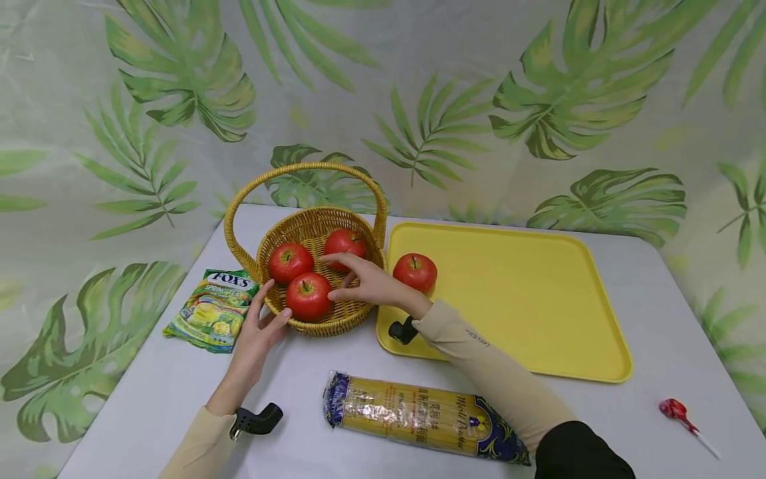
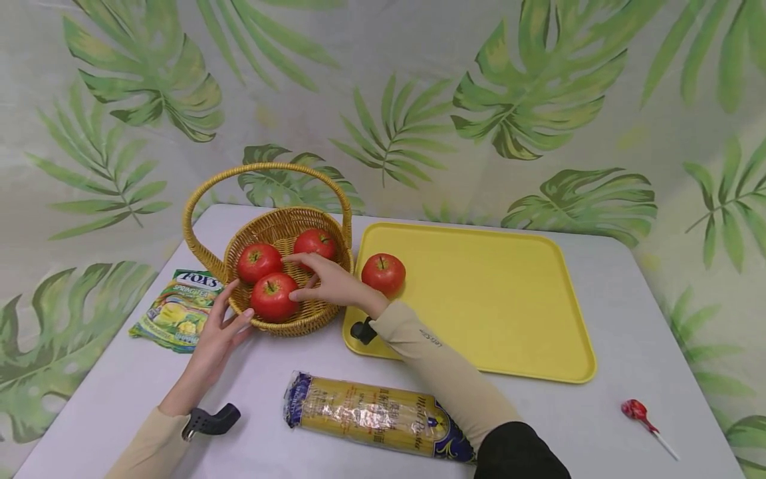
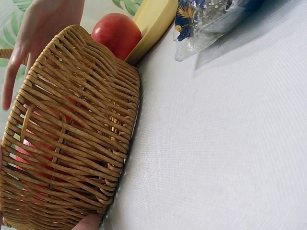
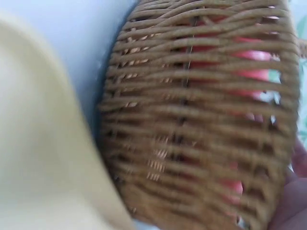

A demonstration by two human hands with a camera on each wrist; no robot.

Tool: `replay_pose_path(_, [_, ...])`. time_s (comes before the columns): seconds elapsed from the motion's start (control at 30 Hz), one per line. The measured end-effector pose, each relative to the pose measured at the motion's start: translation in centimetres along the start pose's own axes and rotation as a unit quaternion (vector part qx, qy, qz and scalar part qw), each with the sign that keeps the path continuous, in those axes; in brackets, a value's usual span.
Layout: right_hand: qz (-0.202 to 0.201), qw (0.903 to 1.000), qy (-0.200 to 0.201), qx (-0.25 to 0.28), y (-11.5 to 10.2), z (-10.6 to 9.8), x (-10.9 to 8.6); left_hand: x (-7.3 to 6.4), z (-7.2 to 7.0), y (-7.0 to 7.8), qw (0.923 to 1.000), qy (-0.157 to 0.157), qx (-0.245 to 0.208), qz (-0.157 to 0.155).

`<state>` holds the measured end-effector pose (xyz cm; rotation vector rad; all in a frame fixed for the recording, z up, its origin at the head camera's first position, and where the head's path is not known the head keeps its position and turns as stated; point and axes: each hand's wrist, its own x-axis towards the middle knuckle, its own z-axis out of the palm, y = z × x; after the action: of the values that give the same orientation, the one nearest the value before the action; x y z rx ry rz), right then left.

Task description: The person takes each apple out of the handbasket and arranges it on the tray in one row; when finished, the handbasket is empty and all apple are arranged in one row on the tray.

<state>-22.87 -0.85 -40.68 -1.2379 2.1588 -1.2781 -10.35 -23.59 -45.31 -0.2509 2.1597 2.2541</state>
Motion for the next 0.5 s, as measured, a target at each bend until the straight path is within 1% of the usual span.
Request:
replay_pose_path(0.2, [0.037,0.9979,-0.036,-0.039,-0.3,0.9,1.8,0.0,0.0,0.0,1.0000,0.001,-0.001,0.001])
replay_pose_path(0.27, [0.055,0.9963,-0.052,-0.041,-0.4,1.2,2.2,0.0,0.0,0.0,1.0000,0.001,-0.003,0.001])
replay_pose_path(0.33, [0.070,0.9945,-0.068,-0.037,-0.5,1.4,2.6,0.0,0.0,0.0,1.0000,0.000,-0.004,0.000])
replay_pose_path(0.43, [0.094,0.9913,-0.092,-0.001,-0.5,1.9,3.0,0.0,0.1,0.0,1.0000,0.001,-0.002,-0.002])
replay_pose_path(0.5, [0.101,0.9895,-0.103,0.013,-0.5,2.2,3.3,0.0,0.1,0.1,1.0000,0.002,0.000,-0.003])
